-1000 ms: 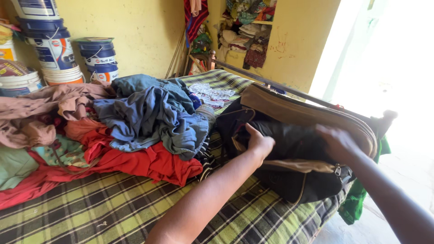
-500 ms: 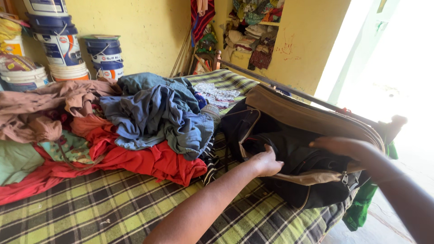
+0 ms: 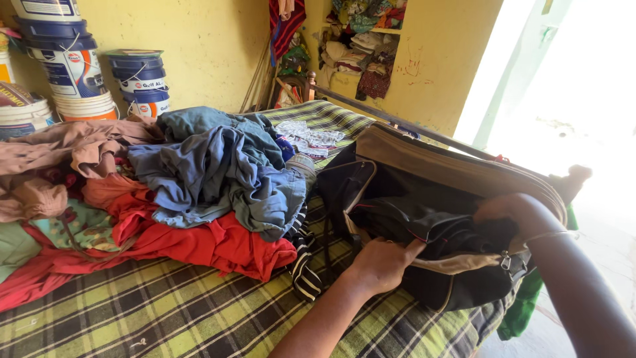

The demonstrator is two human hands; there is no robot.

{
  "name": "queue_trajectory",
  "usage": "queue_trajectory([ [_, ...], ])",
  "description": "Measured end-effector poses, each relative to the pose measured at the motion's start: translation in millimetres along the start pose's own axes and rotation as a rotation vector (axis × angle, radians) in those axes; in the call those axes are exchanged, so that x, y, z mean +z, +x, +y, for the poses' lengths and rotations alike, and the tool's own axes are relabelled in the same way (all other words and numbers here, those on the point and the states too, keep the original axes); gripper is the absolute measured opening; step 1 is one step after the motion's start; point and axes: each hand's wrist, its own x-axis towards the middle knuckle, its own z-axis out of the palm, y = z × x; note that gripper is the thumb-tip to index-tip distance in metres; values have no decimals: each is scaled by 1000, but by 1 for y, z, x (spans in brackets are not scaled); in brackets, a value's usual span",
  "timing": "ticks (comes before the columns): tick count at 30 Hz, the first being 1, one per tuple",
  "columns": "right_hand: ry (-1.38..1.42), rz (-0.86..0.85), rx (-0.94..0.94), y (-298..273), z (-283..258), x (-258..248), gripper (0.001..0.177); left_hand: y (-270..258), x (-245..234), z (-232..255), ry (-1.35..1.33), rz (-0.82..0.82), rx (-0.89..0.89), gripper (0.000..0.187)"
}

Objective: The person folds a pair of black shorts and a patterned light-blue shirt on a bed and places them into a black travel bag.

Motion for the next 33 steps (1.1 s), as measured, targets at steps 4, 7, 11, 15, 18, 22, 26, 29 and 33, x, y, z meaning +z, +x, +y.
queue_trajectory([
  [4,-183,170,-45,-6,-6,7,59,5,13,-8,13,219,157,47],
  [7,-359,317,-60,-4,-16,16,62,3,16,-11,35,364,230,43],
  [11,-400,263,-56,12,-14,12,66,0,13,-11,46,369,225,43],
  [15,-198,-95,-21,21,-4,5,71,1,16,-9,24,370,218,37],
  [18,-45,-203,2,23,1,10,75,-1,18,-8,32,383,216,37],
  [22,111,-256,22,16,7,13,81,-5,18,-8,14,378,217,32],
  [26,33,-195,-33,-10,-7,0,83,-8,21,-2,36,444,231,31],
  [29,-215,-68,-88,-22,-25,-10,76,-11,17,-3,76,507,252,24],
  [33,-641,457,-53,-27,-46,-11,65,-15,10,3,142,548,279,16],
])
